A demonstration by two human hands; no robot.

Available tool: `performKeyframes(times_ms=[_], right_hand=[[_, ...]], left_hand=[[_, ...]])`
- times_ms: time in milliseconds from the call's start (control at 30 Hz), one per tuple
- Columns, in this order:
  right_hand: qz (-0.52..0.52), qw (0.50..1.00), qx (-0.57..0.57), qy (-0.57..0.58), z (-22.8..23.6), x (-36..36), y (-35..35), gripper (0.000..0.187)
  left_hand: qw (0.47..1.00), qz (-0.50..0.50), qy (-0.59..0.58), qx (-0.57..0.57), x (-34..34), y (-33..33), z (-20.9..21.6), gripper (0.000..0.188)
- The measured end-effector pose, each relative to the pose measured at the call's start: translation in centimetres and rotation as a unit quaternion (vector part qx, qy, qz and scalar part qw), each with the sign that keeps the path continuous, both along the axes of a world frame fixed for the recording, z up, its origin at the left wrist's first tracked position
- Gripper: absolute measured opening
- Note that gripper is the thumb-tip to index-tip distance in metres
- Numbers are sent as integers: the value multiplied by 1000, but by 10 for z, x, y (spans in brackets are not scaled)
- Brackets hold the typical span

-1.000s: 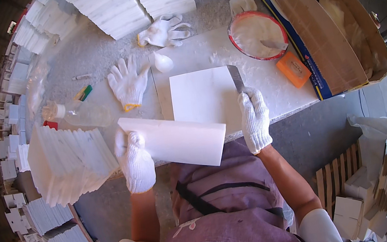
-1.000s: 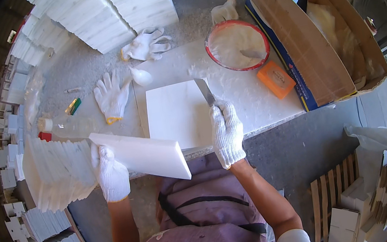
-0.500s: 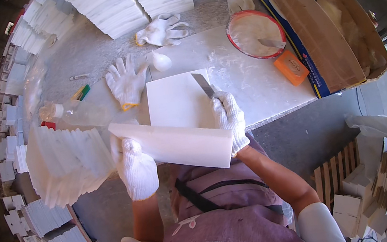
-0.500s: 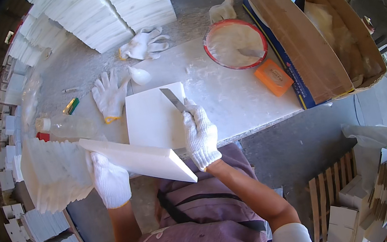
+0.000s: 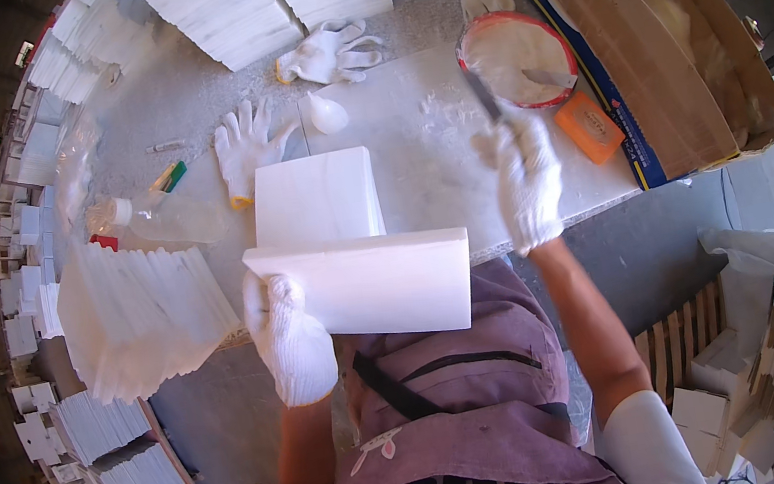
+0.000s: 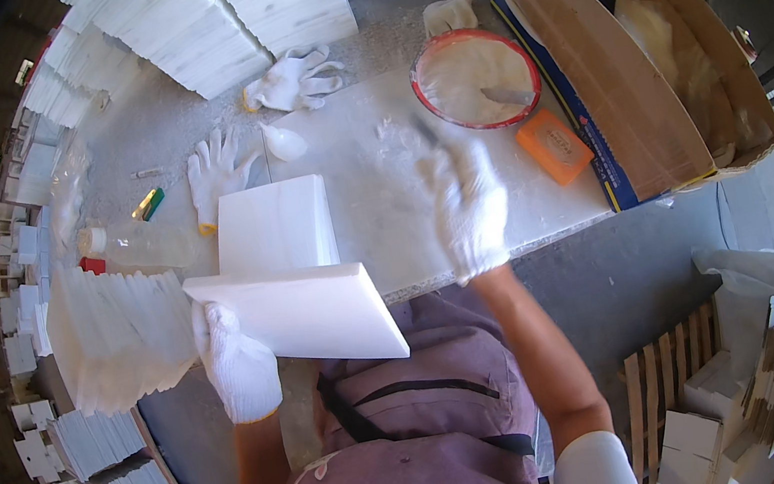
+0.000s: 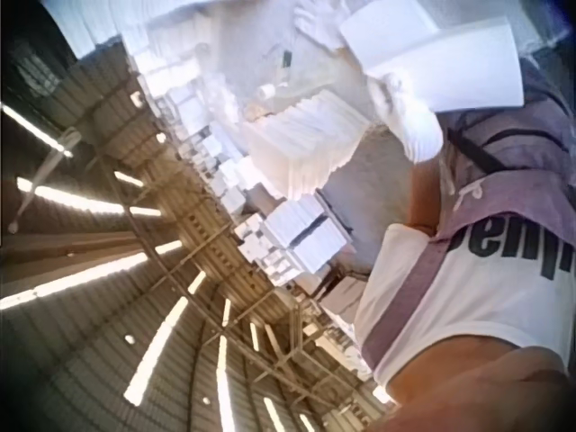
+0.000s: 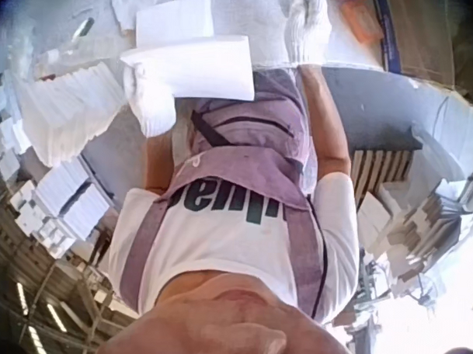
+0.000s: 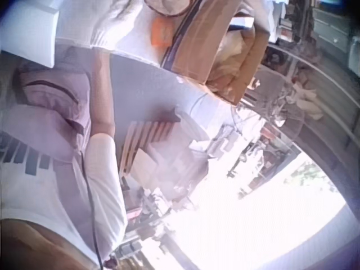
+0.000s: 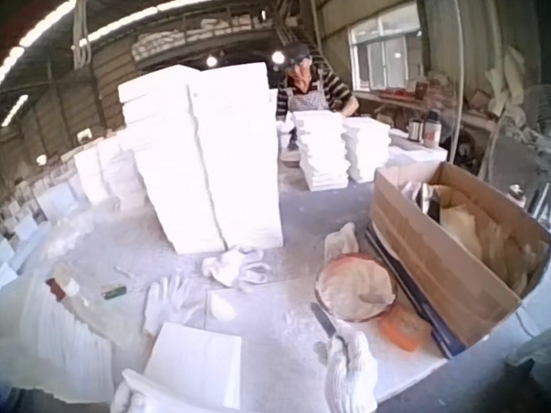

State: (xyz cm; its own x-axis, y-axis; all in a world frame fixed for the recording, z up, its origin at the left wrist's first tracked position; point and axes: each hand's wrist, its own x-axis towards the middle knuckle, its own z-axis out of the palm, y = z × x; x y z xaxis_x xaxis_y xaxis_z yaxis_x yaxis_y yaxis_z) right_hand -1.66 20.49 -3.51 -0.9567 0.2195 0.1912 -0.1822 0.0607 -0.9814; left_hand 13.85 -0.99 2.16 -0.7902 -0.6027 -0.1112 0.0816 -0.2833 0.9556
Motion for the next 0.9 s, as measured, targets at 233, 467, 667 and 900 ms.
performKeyframes(times_ms=[233,467,667,900], right_hand=[[-35,908,408,88,-4,-48,58,16],[24,880,467,83,-1,-54,64,15],[71,902,423,49,12,-25,64,16],[42,970,216,-102,24,-21,85,23]], left_hand=[[998,-53,-6,-41,-42,55,-8,27],[996,-83,28,19,-67,68,-29,15],[994,-106,27,-32,-77,74,-30,14],[988,-124,46,-79,-82,73,-48,13]])
